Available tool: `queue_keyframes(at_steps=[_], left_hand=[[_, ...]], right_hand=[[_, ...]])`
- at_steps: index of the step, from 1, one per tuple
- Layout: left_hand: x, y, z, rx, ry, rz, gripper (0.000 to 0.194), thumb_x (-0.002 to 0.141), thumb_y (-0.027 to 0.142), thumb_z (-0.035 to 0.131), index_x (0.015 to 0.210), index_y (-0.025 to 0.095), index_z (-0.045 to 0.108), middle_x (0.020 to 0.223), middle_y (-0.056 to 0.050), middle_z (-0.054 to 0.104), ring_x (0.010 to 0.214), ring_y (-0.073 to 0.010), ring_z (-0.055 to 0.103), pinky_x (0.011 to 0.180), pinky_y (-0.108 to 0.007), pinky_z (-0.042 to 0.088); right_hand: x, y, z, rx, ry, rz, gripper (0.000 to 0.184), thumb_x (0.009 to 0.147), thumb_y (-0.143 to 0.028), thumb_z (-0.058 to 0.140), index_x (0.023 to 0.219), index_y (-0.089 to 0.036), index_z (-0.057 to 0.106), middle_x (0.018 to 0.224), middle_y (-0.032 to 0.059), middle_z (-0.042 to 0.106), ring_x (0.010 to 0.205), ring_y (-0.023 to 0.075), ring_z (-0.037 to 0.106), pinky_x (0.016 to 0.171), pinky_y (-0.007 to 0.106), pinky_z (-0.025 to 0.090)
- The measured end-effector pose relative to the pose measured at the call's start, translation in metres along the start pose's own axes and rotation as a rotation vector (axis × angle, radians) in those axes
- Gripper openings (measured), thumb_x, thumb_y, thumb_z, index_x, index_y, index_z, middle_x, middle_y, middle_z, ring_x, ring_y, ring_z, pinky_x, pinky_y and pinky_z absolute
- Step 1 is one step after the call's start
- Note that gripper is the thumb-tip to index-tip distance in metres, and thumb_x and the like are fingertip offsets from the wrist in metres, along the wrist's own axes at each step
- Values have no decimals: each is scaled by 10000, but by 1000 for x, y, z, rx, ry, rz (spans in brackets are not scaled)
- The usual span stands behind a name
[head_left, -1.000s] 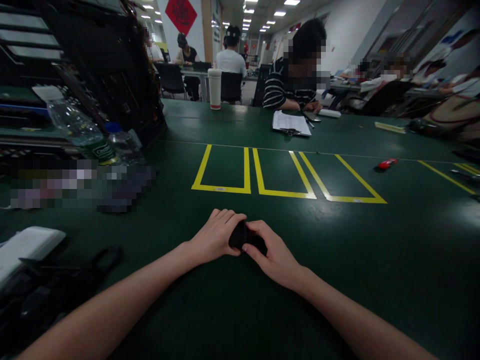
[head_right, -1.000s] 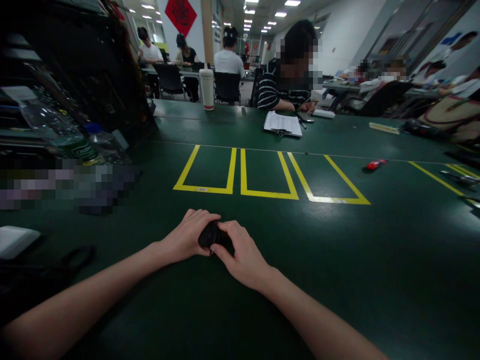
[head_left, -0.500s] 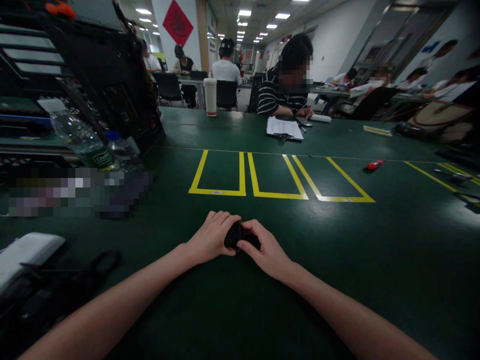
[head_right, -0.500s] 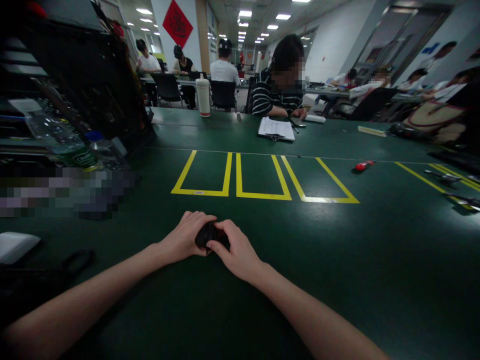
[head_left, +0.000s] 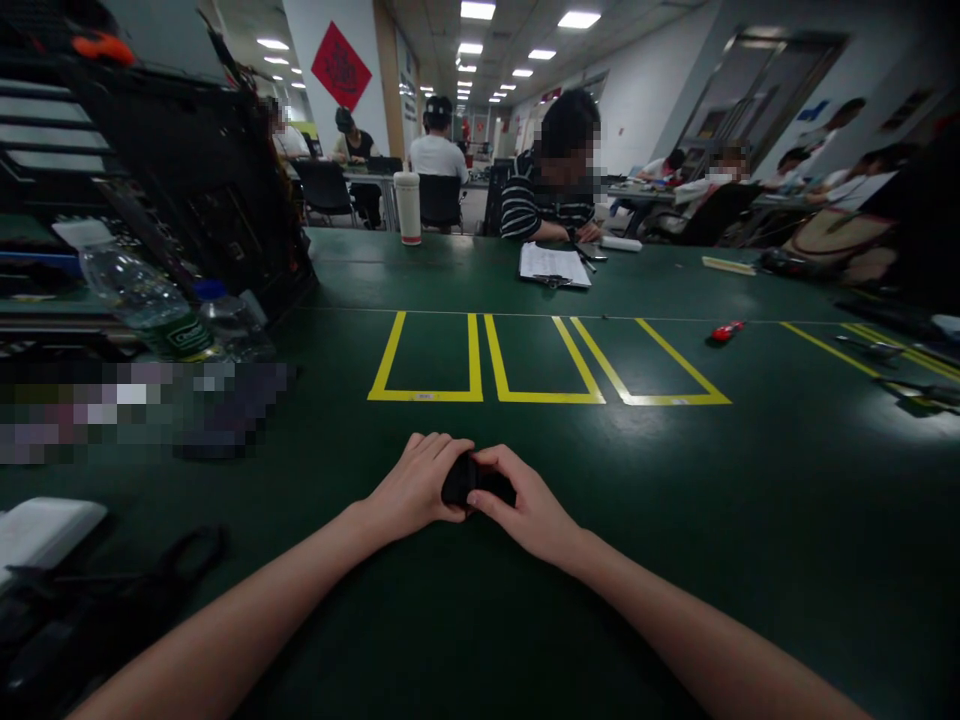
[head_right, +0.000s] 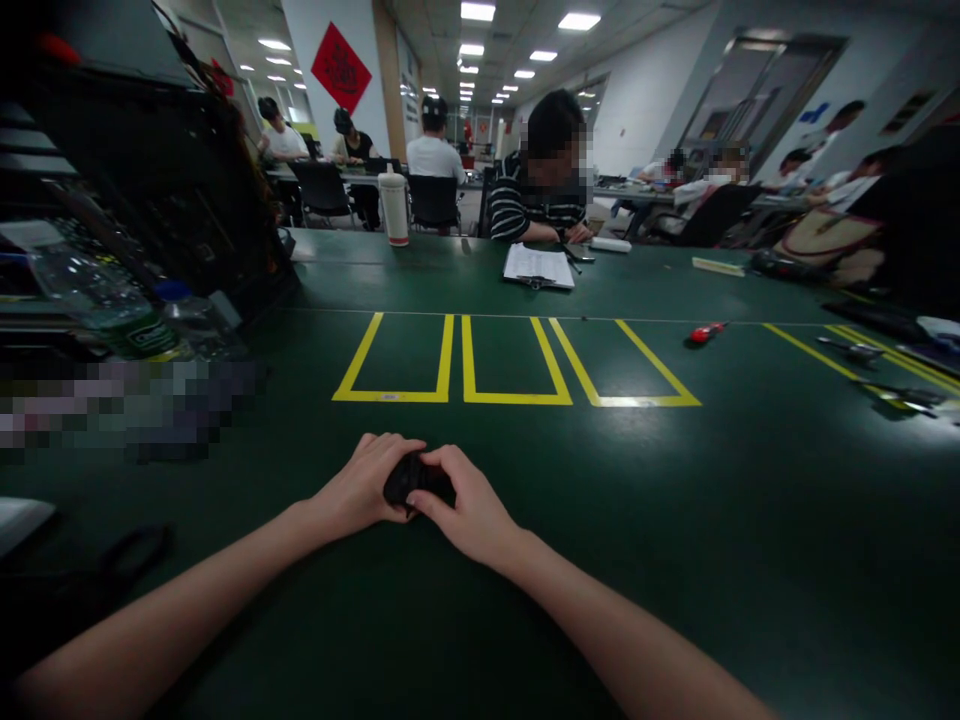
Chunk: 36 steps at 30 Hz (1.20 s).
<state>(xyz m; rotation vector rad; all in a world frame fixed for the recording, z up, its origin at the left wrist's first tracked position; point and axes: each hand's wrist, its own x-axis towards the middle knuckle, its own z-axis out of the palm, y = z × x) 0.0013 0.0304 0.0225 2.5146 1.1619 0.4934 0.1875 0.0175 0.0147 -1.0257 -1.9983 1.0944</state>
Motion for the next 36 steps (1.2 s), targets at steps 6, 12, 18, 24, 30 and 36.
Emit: queue_keyframes(at_steps=[6, 12, 18, 24, 30, 36], left_hand=[[1, -3, 1, -13, -2, -2, 580, 692, 279, 681, 1181, 170, 387, 1087, -77, 538, 966, -235, 510, 829, -375, 376], [3, -5, 2, -2, -14, -20, 601, 658, 248, 707, 1167, 162, 398, 1069, -76, 540, 952, -236, 506, 809, -363, 373], [5, -5, 1, -1, -33, -18, 606, 655, 258, 712, 1159, 161, 389, 1055, -77, 541, 944, -238, 505, 800, -363, 370], [4, -7, 5, 19, -1, 6, 601, 664, 280, 704, 1161, 166, 385, 1060, -74, 532, 949, -233, 498, 800, -351, 356], [4, -9, 5, 24, 5, 17, 614, 663, 333, 706, 1159, 156, 390, 1059, -82, 538, 944, -238, 500, 790, -346, 357], [3, -9, 4, 17, -1, 27, 594, 677, 333, 695, 1158, 145, 401, 1068, -78, 535, 936, -221, 498, 793, -334, 355]], right_hand=[[2, 4, 1, -19, 44, -12, 149, 825, -215, 539, 972, -217, 516, 949, 25, 531, 872, 173, 531, 779, 342, 459], [3, 2, 1, 12, 32, 39, 254, 820, -208, 544, 1061, -211, 465, 992, 42, 543, 908, 180, 535, 806, 357, 458], [-1, 3, 1, -69, 49, -79, 283, 799, -179, 560, 1063, -229, 471, 1057, 55, 496, 957, 197, 503, 824, 374, 446], [3, 5, 4, -30, 44, 35, 211, 828, -216, 527, 1031, -218, 470, 992, 47, 530, 904, 191, 533, 785, 377, 471], [-2, 5, 3, -95, 13, -31, 312, 811, -198, 535, 1105, -235, 438, 1089, 61, 493, 985, 212, 506, 841, 403, 449], [2, 9, 4, -86, 67, 0, 182, 835, -239, 508, 1016, -241, 487, 1029, 51, 525, 963, 216, 533, 832, 422, 459]])
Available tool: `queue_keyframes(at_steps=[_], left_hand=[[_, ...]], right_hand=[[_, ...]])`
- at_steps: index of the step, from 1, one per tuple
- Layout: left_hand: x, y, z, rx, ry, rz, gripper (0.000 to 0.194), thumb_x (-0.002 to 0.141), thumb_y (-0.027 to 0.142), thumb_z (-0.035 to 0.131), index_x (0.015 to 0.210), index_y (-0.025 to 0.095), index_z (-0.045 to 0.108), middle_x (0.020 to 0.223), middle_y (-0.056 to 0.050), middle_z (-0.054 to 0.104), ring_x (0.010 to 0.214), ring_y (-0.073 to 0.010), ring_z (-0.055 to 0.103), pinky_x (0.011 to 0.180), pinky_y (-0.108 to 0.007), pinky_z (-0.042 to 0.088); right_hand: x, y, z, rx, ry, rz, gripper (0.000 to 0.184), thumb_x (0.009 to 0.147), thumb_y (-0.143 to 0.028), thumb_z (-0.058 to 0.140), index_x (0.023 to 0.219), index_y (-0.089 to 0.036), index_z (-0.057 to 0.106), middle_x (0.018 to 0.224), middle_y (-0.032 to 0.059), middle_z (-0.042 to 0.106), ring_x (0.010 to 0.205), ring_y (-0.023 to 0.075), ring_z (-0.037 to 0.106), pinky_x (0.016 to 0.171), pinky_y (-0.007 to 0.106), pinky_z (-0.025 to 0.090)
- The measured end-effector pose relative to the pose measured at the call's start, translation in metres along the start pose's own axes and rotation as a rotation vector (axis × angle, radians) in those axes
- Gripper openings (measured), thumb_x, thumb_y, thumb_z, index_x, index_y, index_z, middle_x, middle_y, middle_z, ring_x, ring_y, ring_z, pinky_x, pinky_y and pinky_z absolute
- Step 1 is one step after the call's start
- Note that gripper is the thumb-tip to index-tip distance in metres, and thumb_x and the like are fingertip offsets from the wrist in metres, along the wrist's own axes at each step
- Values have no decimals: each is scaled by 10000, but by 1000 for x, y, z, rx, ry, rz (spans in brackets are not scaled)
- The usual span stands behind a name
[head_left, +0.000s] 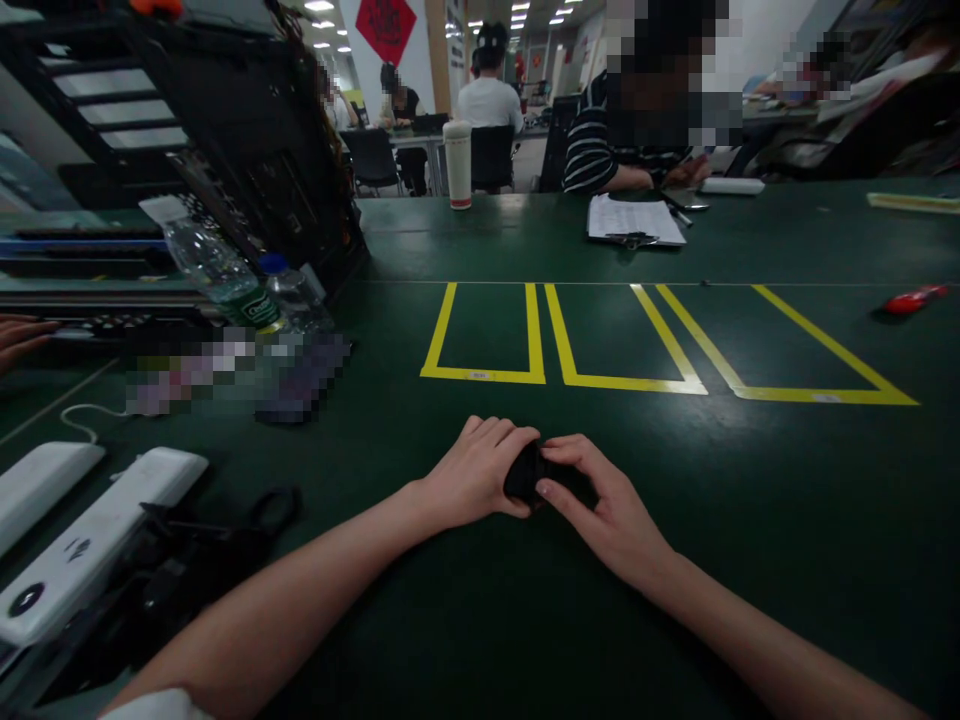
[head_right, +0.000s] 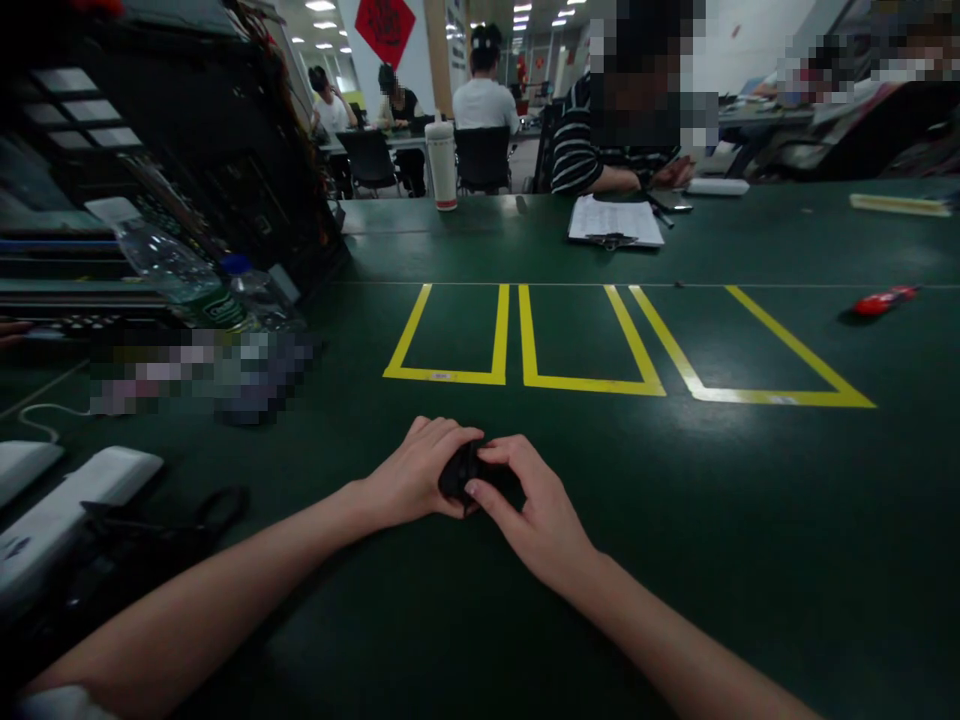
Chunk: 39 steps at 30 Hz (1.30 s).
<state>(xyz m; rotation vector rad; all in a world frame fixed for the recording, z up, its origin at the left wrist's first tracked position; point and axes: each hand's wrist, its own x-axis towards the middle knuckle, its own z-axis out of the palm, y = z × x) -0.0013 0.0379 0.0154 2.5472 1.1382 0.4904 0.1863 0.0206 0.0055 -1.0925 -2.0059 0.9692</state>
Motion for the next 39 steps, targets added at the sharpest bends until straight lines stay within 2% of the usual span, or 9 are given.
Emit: queue_keyframes(at_steps=[4, 11, 13, 16, 20, 27, 30, 33, 39], left_hand=[[0, 1, -2, 10, -29, -17, 592, 677, 336, 692, 1161, 154, 403, 1084, -82, 532, 945, -230, 495, 794, -343, 357], [0, 0, 0, 18, 2, -3, 611, 656, 323, 709, 1153, 152, 398, 1060, -83, 539, 930, -234, 502, 786, -347, 359], [0, 1, -1, -1, -9, 4, 563, 688, 290, 680, 1155, 156, 396, 1076, -81, 535, 947, -230, 502, 798, -347, 360], [0, 3, -4, -4, -20, -23, 564, 682, 278, 685, 1152, 151, 400, 1054, -80, 543, 937, -234, 505, 797, -356, 365], [0, 4, -6, -18, -31, -19, 567, 688, 270, 685, 1164, 150, 401, 1075, -80, 537, 955, -230, 501, 812, -356, 364], [-1, 4, -5, -21, -30, -21, 575, 686, 296, 691, 1160, 141, 406, 1075, -89, 539, 952, -237, 499, 809, -361, 365], [0, 6, -6, -33, -25, -26, 550, 694, 279, 681, 1155, 146, 413, 1074, -83, 539, 951, -231, 500, 812, -355, 364], [0, 5, -5, -36, -31, -32, 556, 692, 280, 679, 1162, 149, 412, 1075, -82, 537, 943, -233, 502, 801, -354, 367], [-1, 1, 0, -31, 0, -14, 583, 678, 288, 693, 1164, 151, 402, 1070, -79, 538, 941, -233, 498, 799, -358, 361]], right_hand=[[1, -1, 2, 3, -30, 71, 283, 841, -262, 501, 1116, -237, 434, 1049, 65, 537, 959, 220, 543, 815, 427, 477], [-4, -5, 1, -58, -7, -77, 253, 822, -193, 517, 1066, -241, 471, 1098, 66, 490, 1009, 220, 503, 857, 419, 445], [-3, -5, 1, -30, 15, -85, 172, 831, -184, 506, 995, -235, 506, 1059, 55, 504, 986, 204, 515, 838, 393, 456], [1, -5, 1, 13, 64, -34, 141, 812, -196, 543, 948, -214, 509, 995, 43, 528, 940, 190, 533, 828, 373, 460], [0, -7, 2, 43, -13, 80, 262, 829, -238, 524, 1082, -210, 460, 1003, 56, 553, 914, 196, 549, 798, 388, 478], [-4, -7, 0, -11, 10, -78, 275, 802, -205, 550, 1066, -238, 482, 1062, 60, 521, 970, 219, 518, 836, 411, 449], [-1, -6, 0, 21, 30, -45, 177, 809, -223, 544, 983, -225, 509, 975, 42, 538, 900, 194, 539, 787, 368, 470], [1, -7, 0, 53, 3, 27, 206, 820, -244, 534, 1015, -212, 477, 971, 47, 543, 888, 188, 546, 766, 353, 478], [-4, -9, 1, -120, -50, -16, 290, 835, -247, 507, 1114, -207, 439, 1026, 73, 540, 907, 213, 533, 803, 404, 448]])
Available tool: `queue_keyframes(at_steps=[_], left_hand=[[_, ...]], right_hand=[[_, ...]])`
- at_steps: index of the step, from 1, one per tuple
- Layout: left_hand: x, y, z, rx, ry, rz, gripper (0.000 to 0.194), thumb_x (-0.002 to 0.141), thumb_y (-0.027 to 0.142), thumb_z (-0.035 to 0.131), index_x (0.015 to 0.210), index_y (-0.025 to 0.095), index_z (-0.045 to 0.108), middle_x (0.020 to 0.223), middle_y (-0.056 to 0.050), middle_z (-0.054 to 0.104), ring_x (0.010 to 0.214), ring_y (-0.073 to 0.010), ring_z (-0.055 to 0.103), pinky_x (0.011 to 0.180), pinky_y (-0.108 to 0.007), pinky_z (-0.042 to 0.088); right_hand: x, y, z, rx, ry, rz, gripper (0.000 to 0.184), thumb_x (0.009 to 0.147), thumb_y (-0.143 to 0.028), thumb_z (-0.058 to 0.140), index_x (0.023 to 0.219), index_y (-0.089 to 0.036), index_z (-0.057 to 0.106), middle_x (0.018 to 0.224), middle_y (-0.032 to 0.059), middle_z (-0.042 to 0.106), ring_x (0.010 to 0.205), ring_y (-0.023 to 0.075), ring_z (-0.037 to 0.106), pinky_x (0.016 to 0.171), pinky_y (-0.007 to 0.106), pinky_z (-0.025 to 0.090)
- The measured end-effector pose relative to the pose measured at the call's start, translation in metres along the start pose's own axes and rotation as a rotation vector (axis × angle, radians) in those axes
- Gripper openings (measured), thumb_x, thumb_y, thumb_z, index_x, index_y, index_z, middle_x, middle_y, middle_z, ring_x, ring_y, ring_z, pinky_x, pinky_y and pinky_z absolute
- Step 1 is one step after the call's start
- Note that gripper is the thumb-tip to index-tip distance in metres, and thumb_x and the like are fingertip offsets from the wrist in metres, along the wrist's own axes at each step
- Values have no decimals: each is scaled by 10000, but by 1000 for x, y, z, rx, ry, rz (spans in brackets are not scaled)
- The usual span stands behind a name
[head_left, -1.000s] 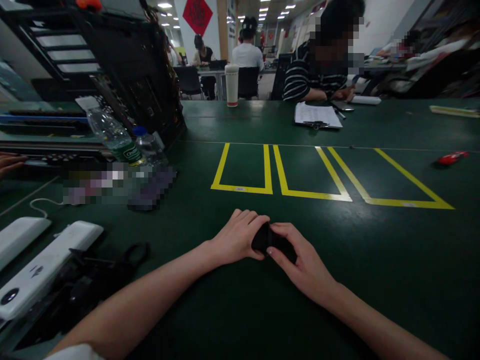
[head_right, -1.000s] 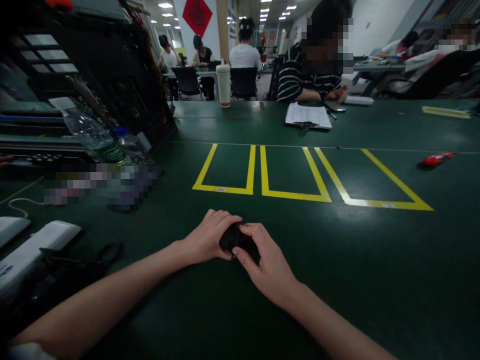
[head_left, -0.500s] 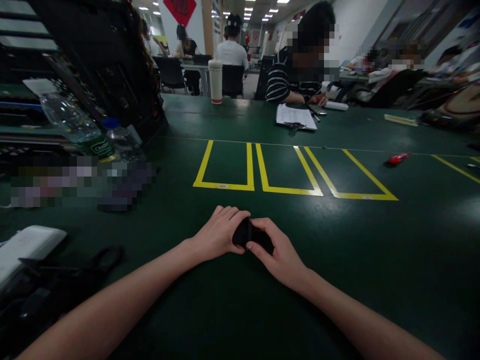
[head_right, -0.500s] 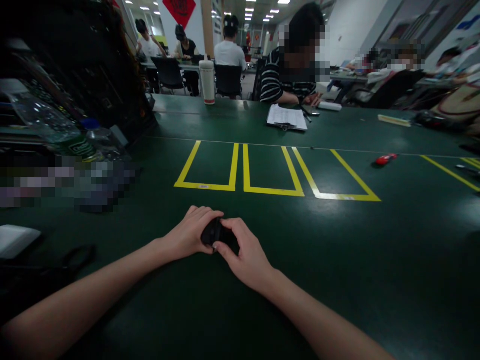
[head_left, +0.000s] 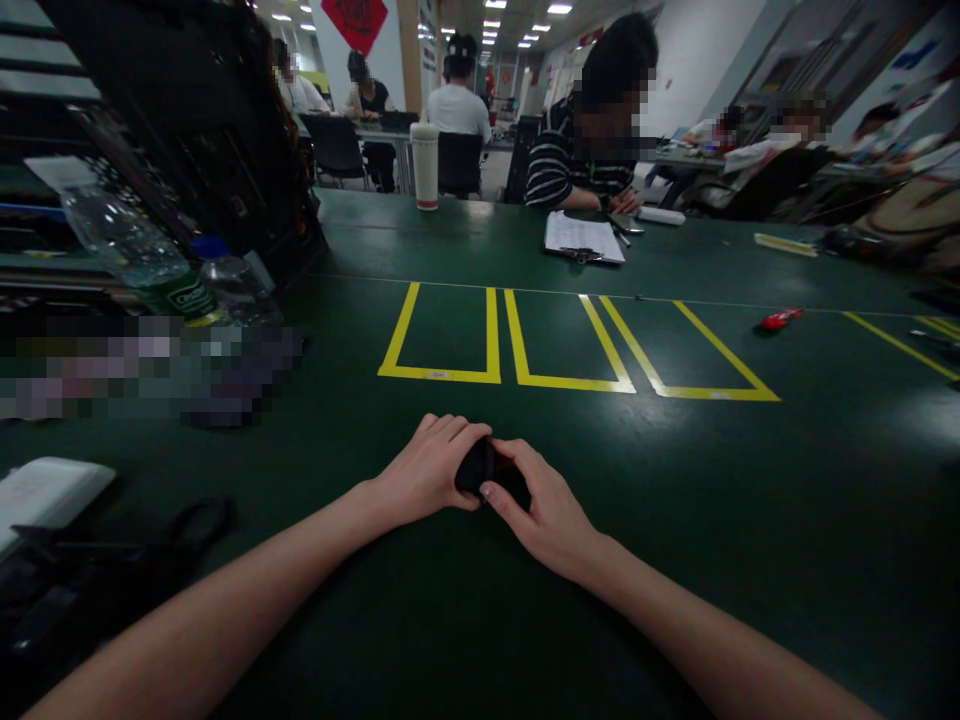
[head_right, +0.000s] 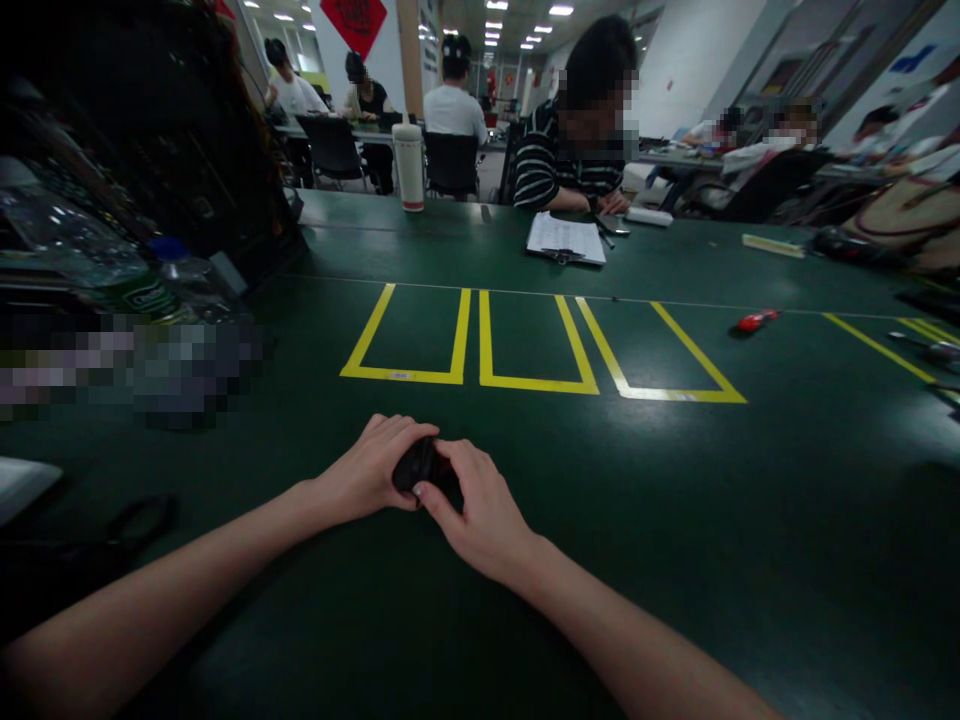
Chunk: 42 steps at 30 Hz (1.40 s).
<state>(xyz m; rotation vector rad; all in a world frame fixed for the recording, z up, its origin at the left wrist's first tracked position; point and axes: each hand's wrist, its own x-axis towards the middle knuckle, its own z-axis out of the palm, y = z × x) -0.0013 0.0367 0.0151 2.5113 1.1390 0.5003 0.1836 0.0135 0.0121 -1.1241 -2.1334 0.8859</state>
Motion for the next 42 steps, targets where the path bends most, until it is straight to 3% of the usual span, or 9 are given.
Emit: queue_keyframes(at_steps=[5, 8, 13, 19, 23, 27, 32, 37, 42], left_hand=[[0, 2, -3, -1, -12, 5, 552, 699, 311, 670, 1157, 155, 405, 1074, -82, 538, 943, -237, 502, 799, -360, 364], [1, 4, -5, -2, -16, 1, 533, 705, 300, 662, 1152, 150, 413, 1069, -84, 541, 944, -236, 505, 801, -359, 366], [-1, 2, -2, -5, -8, 6, 540, 709, 299, 656, 1167, 172, 399, 1086, -74, 538, 955, -231, 506, 811, -359, 361], [-1, 0, 1, 16, 9, 10, 580, 685, 313, 684, 1164, 161, 395, 1075, -79, 535, 946, -234, 499, 797, -354, 359], [0, 2, -2, 18, 2, 5, 554, 689, 294, 678, 1151, 151, 408, 1074, -83, 535, 945, -231, 497, 802, -353, 358], [0, 5, -5, 17, -27, -2, 535, 700, 295, 665, 1150, 153, 413, 1071, -86, 541, 944, -235, 503, 801, -357, 362], [0, 1, -1, -3, -6, -2, 540, 702, 305, 664, 1157, 175, 406, 1078, -77, 540, 951, -235, 508, 803, -359, 360], [0, 1, 0, 8, 1, -2, 596, 676, 315, 695, 1168, 170, 392, 1085, -82, 535, 957, -241, 503, 807, -362, 357], [0, 6, -7, 2, -20, -4, 546, 692, 282, 675, 1151, 148, 411, 1077, -90, 540, 947, -235, 503, 807, -357, 361]], right_hand=[[1, 3, 0, 7, 57, -85, 205, 828, -217, 516, 1028, -235, 475, 1043, 55, 509, 934, 207, 518, 795, 388, 457], [4, 3, 0, 44, 78, -52, 148, 838, -218, 501, 983, -224, 474, 987, 47, 512, 894, 192, 527, 779, 369, 469], [3, 0, 0, -1, -10, 42, 249, 866, -293, 455, 1098, -211, 421, 1004, 74, 528, 887, 214, 531, 757, 396, 476], [-3, -1, -2, -49, 0, -85, 281, 823, -232, 515, 1092, -235, 433, 1104, 74, 461, 951, 218, 508, 790, 398, 477], [0, 1, -1, 4, 68, -105, 124, 842, -198, 485, 959, -238, 490, 1040, 55, 474, 954, 205, 513, 800, 396, 476], [5, 1, 0, 74, 102, -44, 194, 819, -209, 526, 1004, -225, 470, 1002, 51, 502, 916, 199, 534, 793, 396, 482], [2, -1, -1, 81, 2, 37, 266, 847, -256, 488, 1105, -211, 436, 1007, 67, 534, 887, 204, 553, 775, 409, 492], [-4, 0, -1, 14, 32, -73, 315, 807, -213, 536, 1106, -237, 441, 1096, 72, 484, 958, 221, 525, 797, 408, 487], [1, 2, -1, 54, 110, -89, 180, 816, -175, 518, 981, -241, 488, 1038, 53, 498, 967, 214, 523, 819, 415, 475]])
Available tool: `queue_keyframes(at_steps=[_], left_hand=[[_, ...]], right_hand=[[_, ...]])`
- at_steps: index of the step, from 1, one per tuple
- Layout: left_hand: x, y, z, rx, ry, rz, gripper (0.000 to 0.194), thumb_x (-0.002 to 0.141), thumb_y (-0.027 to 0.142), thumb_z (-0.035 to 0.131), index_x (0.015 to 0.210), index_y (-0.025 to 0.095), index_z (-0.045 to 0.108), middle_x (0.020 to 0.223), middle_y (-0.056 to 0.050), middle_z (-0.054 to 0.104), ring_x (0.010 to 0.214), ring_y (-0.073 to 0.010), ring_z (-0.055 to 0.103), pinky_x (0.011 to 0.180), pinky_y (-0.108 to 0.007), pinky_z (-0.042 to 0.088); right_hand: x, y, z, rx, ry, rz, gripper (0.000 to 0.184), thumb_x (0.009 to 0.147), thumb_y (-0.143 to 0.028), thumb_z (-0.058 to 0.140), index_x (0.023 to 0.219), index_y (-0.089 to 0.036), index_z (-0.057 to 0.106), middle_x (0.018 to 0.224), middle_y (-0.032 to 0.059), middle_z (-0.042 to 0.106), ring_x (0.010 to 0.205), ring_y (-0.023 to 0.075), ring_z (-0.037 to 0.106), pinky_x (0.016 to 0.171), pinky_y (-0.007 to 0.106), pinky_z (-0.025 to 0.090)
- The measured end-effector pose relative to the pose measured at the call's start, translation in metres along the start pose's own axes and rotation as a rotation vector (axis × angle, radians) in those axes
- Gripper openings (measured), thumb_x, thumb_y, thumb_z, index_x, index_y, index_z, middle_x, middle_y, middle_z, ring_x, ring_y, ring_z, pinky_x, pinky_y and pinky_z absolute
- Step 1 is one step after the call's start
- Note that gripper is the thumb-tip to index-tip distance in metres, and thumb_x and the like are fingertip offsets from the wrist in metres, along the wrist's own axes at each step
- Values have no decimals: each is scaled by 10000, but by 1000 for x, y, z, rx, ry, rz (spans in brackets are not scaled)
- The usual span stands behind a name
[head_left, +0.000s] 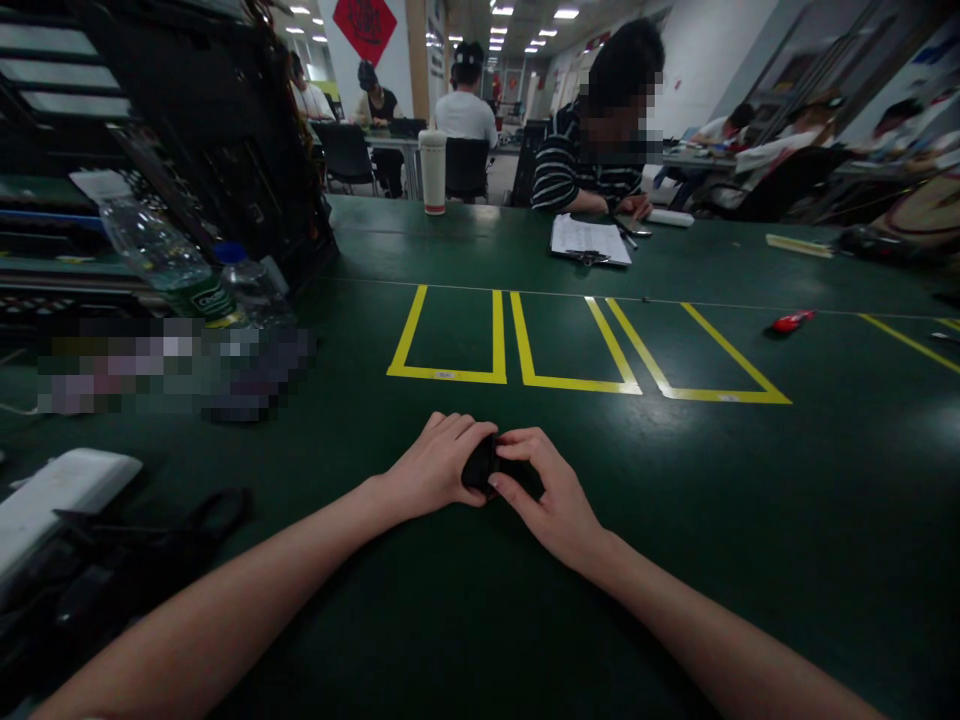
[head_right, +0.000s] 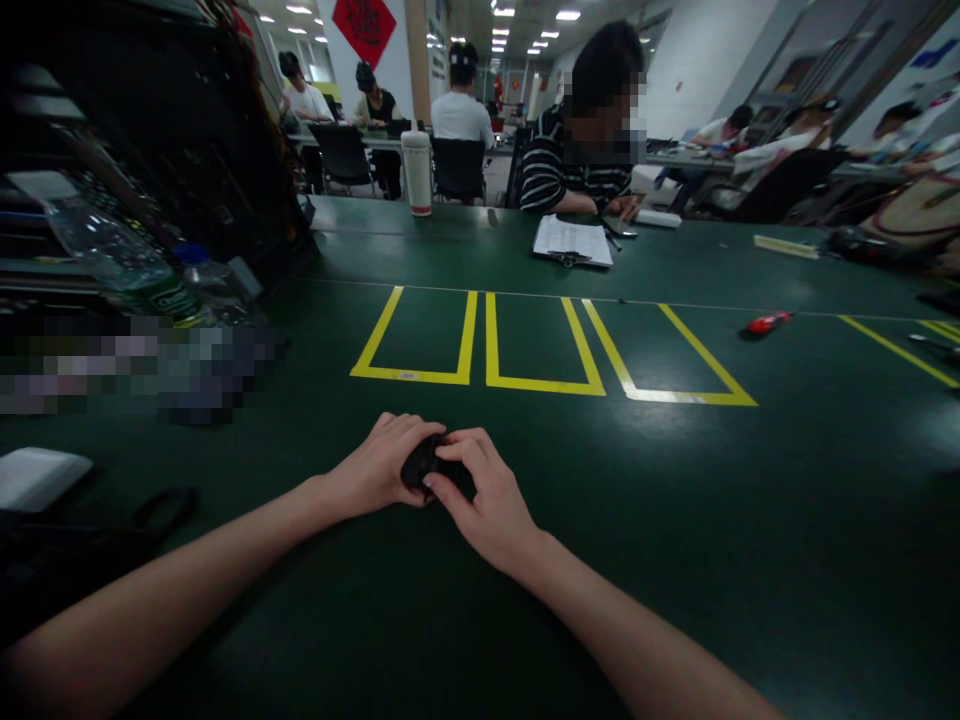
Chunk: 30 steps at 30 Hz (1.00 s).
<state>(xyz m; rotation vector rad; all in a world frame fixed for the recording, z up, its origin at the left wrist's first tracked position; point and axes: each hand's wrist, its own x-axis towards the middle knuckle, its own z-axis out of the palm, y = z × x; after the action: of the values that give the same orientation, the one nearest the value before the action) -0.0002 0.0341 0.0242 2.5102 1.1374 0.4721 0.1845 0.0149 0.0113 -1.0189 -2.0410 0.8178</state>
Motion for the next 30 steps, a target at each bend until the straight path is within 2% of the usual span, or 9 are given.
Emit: queue_keyframes(at_steps=[6, 11, 14, 16, 18, 20, 23, 26, 30], left_hand=[[0, -1, -1, -14, -10, -3, 547, 702, 273, 668, 1167, 149, 408, 1074, -83, 538, 952, -227, 500, 812, -349, 365], [0, -2, 2, 2, -10, -6, 595, 684, 305, 692, 1176, 145, 398, 1090, -91, 532, 969, -237, 493, 823, -361, 358], [0, -2, 1, 6, -15, -10, 587, 677, 298, 695, 1162, 145, 403, 1084, -90, 533, 962, -241, 494, 817, -359, 360], [0, -1, 0, 1, -12, -8, 558, 687, 294, 683, 1152, 155, 409, 1075, -84, 536, 955, -238, 497, 814, -357, 361], [0, 0, -1, -2, -14, -11, 539, 692, 293, 676, 1145, 161, 415, 1068, -79, 538, 946, -235, 500, 808, -354, 364], [0, 0, -1, 2, -22, -14, 535, 691, 286, 676, 1143, 157, 420, 1067, -80, 539, 940, -232, 501, 801, -350, 366], [0, -1, -1, 7, -21, -13, 557, 688, 285, 681, 1157, 148, 414, 1072, -85, 539, 946, -233, 500, 805, -352, 365], [0, -2, 1, -1, -11, -7, 575, 692, 287, 682, 1174, 144, 402, 1082, -86, 537, 964, -231, 496, 817, -351, 361], [0, -3, 2, 13, -7, -1, 575, 694, 296, 681, 1170, 139, 400, 1091, -90, 531, 959, -235, 494, 810, -357, 363]], right_hand=[[1, -2, 0, 52, -97, 153, 294, 847, -231, 488, 1135, -213, 428, 1036, 70, 536, 925, 206, 548, 795, 406, 486], [-4, -1, 0, -7, -74, 29, 313, 815, -197, 527, 1118, -227, 454, 1097, 69, 502, 974, 214, 524, 827, 402, 467], [-3, 1, 1, -2, -15, -23, 191, 820, -179, 522, 1004, -228, 510, 1071, 55, 504, 995, 204, 516, 854, 391, 453], [-1, 2, 2, 19, 13, 1, 153, 822, -172, 521, 966, -224, 515, 1027, 47, 516, 971, 194, 526, 843, 381, 461], [1, 2, 2, 48, 14, 57, 225, 817, -188, 535, 1032, -227, 485, 1034, 50, 521, 966, 197, 531, 834, 385, 470], [1, 1, 2, 58, -10, 106, 314, 822, -217, 533, 1122, -229, 439, 1068, 61, 522, 983, 206, 528, 840, 399, 470], [0, 0, 2, 3, -59, 138, 305, 845, -252, 497, 1143, -222, 438, 1054, 69, 541, 964, 216, 537, 825, 418, 468], [-2, -2, 3, -51, -73, 117, 275, 846, -242, 491, 1117, -216, 456, 1016, 68, 548, 912, 213, 549, 793, 416, 474], [-3, -2, 3, -29, -23, 6, 254, 818, -189, 522, 1065, -232, 480, 1074, 60, 509, 972, 211, 523, 828, 401, 464]])
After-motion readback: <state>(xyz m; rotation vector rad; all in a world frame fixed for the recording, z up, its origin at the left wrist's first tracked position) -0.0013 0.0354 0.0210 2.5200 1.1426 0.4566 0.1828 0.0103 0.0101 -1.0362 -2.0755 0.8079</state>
